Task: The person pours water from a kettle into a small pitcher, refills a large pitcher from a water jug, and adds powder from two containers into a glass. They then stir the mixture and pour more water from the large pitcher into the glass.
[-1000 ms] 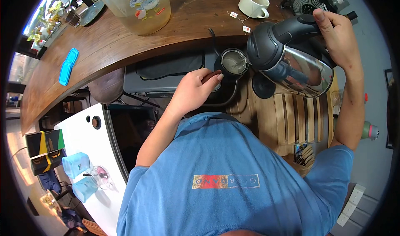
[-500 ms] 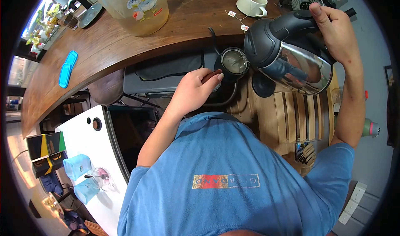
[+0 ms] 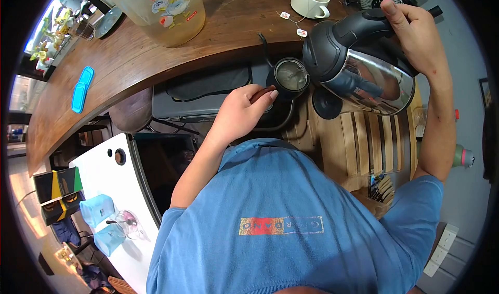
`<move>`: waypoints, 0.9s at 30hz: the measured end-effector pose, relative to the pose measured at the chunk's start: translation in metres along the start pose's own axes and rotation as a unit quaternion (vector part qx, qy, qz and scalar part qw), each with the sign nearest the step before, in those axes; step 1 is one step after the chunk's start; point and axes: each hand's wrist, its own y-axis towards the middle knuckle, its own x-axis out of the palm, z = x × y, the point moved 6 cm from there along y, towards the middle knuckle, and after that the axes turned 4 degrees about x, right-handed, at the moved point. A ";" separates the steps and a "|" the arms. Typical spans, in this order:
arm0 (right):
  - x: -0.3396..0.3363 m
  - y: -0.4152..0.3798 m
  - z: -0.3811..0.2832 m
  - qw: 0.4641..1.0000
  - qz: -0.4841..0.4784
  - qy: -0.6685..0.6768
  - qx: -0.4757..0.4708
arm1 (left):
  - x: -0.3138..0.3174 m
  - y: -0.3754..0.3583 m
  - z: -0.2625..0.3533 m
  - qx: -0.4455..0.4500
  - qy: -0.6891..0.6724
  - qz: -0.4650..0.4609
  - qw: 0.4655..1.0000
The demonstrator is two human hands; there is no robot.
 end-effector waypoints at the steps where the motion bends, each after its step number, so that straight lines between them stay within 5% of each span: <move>1: 0.000 0.000 0.000 1.000 0.000 0.000 0.000 | 0.000 0.000 0.001 -0.002 0.004 0.000 1.000; 27: 0.001 -0.001 -0.004 1.000 0.004 -0.016 -0.004 | 0.004 0.000 -0.003 -0.009 -0.016 0.012 1.000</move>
